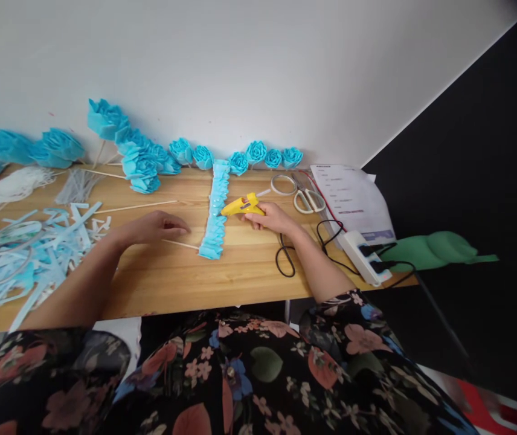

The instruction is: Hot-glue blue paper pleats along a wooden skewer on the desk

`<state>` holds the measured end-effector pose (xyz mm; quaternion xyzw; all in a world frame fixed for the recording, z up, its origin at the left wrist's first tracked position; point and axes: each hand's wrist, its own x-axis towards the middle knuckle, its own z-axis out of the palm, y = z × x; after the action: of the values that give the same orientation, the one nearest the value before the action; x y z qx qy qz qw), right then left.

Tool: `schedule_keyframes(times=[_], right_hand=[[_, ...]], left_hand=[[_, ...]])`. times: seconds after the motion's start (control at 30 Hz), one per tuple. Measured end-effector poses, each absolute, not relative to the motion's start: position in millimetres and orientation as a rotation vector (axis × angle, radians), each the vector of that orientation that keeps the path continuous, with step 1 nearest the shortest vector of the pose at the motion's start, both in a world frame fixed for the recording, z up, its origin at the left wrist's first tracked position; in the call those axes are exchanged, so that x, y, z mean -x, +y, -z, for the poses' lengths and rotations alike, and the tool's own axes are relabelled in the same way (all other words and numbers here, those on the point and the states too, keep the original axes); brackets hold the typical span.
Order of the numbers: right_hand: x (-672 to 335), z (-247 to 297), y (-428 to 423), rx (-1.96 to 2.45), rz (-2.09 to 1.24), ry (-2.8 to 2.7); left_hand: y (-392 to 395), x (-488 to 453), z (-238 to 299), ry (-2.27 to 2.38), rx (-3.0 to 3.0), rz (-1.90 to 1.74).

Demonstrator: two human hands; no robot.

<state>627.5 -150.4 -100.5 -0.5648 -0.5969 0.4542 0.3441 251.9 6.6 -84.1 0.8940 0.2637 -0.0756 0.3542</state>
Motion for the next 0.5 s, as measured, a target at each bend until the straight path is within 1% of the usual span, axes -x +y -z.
schedule_keyframes(times=[0.27,0.5], right_hand=[[-629,102,-150,1.458,-1.202,-1.538],[-628,99,-152,1.476,-1.184,-1.551]], left_hand=[[21,-286,80,0.748,-2.398,0.290],[17,-303,100,0.972,-2.523,-0.011]])
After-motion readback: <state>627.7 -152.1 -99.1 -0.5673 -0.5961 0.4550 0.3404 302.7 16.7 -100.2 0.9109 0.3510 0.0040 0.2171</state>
